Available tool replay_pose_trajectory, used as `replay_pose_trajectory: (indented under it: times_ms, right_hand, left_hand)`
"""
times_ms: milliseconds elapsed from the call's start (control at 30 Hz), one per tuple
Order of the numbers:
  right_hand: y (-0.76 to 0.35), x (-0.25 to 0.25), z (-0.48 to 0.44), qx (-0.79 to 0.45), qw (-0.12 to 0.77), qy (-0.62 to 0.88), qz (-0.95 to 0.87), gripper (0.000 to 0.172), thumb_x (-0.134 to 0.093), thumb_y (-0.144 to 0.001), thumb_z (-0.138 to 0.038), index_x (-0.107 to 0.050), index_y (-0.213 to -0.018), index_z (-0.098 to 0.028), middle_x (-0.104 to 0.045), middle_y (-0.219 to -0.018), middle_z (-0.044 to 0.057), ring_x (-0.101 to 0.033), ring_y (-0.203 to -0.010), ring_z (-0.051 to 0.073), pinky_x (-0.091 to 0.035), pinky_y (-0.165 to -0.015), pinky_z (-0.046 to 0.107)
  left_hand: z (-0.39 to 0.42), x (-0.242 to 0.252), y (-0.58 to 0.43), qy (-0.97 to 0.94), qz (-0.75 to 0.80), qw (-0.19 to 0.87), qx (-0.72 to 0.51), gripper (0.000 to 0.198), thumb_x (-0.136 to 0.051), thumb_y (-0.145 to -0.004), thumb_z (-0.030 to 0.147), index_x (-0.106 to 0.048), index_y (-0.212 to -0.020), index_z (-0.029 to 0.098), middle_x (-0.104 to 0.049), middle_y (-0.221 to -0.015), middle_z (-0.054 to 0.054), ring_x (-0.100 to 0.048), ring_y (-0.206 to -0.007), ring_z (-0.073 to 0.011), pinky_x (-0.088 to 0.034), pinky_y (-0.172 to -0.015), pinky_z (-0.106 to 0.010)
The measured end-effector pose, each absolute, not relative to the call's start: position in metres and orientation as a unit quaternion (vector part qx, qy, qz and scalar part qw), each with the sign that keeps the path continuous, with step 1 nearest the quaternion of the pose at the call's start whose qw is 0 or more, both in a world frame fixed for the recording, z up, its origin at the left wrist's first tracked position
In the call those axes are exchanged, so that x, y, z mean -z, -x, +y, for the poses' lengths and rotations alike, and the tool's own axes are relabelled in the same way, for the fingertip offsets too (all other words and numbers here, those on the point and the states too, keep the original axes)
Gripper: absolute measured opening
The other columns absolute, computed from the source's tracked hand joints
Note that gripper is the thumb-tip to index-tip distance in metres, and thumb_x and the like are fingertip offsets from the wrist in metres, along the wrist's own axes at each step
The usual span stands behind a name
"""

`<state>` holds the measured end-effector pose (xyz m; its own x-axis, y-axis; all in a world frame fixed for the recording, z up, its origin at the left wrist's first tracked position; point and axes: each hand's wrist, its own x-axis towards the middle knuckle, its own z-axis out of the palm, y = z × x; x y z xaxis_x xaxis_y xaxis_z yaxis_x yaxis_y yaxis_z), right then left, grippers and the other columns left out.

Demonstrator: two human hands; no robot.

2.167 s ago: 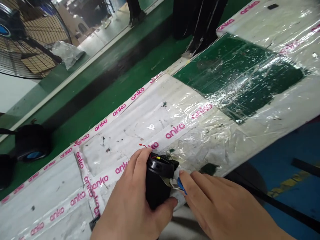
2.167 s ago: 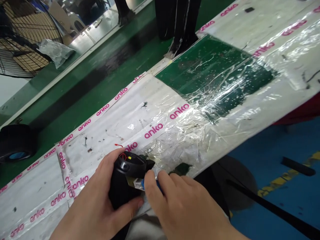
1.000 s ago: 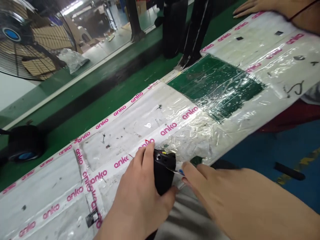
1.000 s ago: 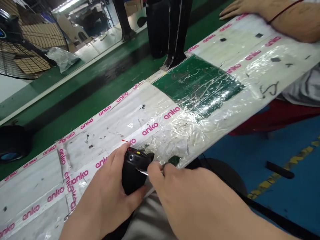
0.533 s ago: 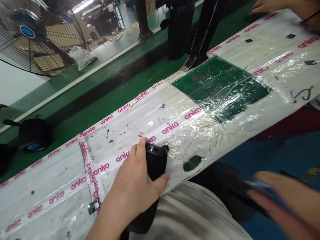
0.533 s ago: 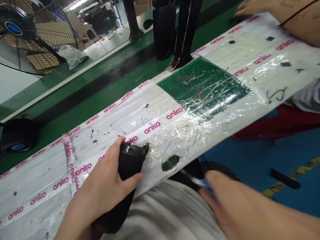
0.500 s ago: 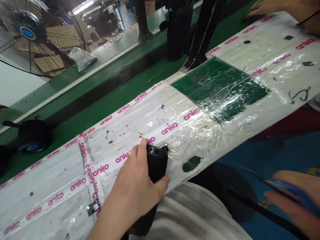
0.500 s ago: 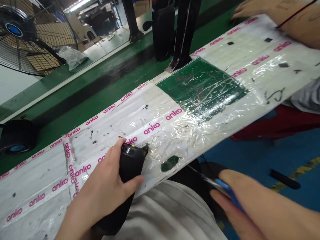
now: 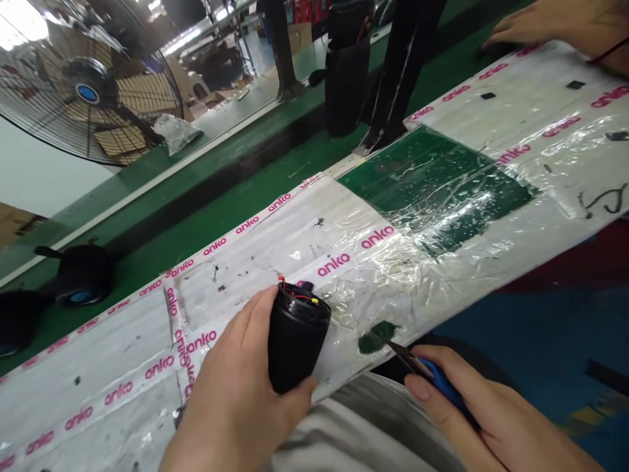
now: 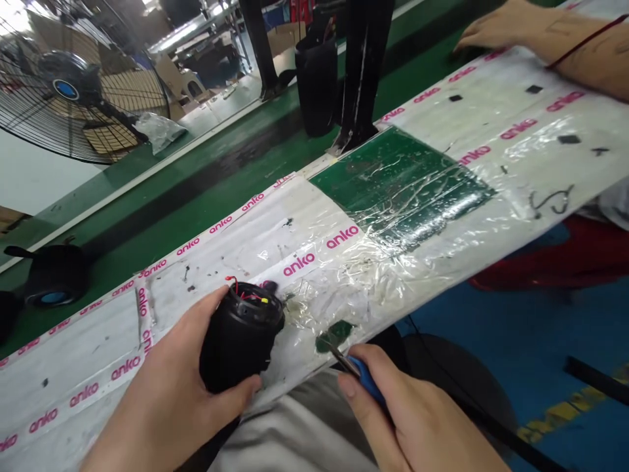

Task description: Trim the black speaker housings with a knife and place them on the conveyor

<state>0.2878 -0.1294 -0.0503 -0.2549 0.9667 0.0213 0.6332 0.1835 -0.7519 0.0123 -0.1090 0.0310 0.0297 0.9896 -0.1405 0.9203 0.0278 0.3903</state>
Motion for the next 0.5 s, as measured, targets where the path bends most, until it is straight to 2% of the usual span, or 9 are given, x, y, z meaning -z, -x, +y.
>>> replay_pose_trajectory:
  times_ms: [67,133,233,300,400,500]
  right_hand:
    - [-0.283,0.055,-0.129,-0.308,0.272,0.574,-0.708,0.036,-0.054,-0.106,-0.053,-0.071,-0.122,-0.026,-0.077,-0.083,0.007,-0.076,-0.074,0.027,-0.057,-0.054,0.026]
    - [-0.277,0.058,-0.128,-0.28,0.286,0.585,-0.705,0.041,-0.053,-0.104,-0.058,-0.072,-0.117,-0.024,-0.075,-0.079,0.009,-0.075,-0.073,0.029,-0.056,-0.054,0.03]
    - [-0.266,0.06,-0.125,-0.24,0.291,0.575,-0.726,0.042,-0.051,-0.105,-0.059,-0.071,-0.113,-0.023,-0.072,-0.076,0.009,-0.073,-0.072,0.028,-0.054,-0.055,0.029]
    - [-0.259,0.06,-0.123,-0.219,0.287,0.564,-0.743,0.039,-0.05,-0.106,-0.056,-0.07,-0.113,-0.022,-0.071,-0.075,0.008,-0.072,-0.069,0.026,-0.053,-0.055,0.029]
    - [-0.249,0.055,-0.119,-0.195,0.287,0.536,-0.77,0.031,-0.048,-0.109,-0.046,-0.067,-0.113,-0.021,-0.071,-0.075,0.006,-0.071,-0.065,0.024,-0.052,-0.055,0.028]
    - [-0.241,0.046,-0.111,-0.172,0.292,0.493,-0.801,0.023,-0.038,-0.114,-0.032,-0.058,-0.113,-0.021,-0.069,-0.075,0.002,-0.069,-0.059,0.019,-0.05,-0.053,0.027]
  left_hand:
    - [-0.109,-0.022,-0.02,-0.736,0.668,0.062,-0.095,0.094,-0.083,-0.071,0.02,-0.04,-0.153,0.031,-0.059,-0.151,-0.016,-0.06,-0.128,-0.0463,-0.052,-0.102,-0.069]
    - [-0.107,-0.015,-0.026,-0.756,0.651,0.005,-0.071,0.094,-0.086,-0.069,0.015,-0.042,-0.15,0.03,-0.059,-0.145,-0.017,-0.06,-0.122,-0.0465,-0.053,-0.096,-0.069]
    - [-0.104,-0.009,-0.027,-0.768,0.633,0.064,-0.078,0.088,-0.089,-0.073,0.024,-0.042,-0.147,0.029,-0.059,-0.139,-0.015,-0.059,-0.121,-0.0418,-0.055,-0.097,-0.065]
    - [-0.101,-0.009,-0.026,-0.768,0.622,0.125,-0.087,0.094,-0.091,-0.073,0.031,-0.037,-0.15,0.028,-0.06,-0.138,-0.014,-0.058,-0.123,-0.0394,-0.057,-0.098,-0.062]
    - [-0.098,-0.01,-0.023,-0.769,0.611,0.176,-0.063,0.101,-0.09,-0.073,0.034,-0.031,-0.155,0.025,-0.062,-0.138,-0.014,-0.056,-0.123,-0.0393,-0.058,-0.097,-0.062]
    - [-0.094,-0.011,-0.022,-0.766,0.607,0.206,-0.051,0.092,-0.083,-0.078,0.032,-0.033,-0.155,0.024,-0.064,-0.139,-0.014,-0.056,-0.122,-0.0392,-0.057,-0.098,-0.064]
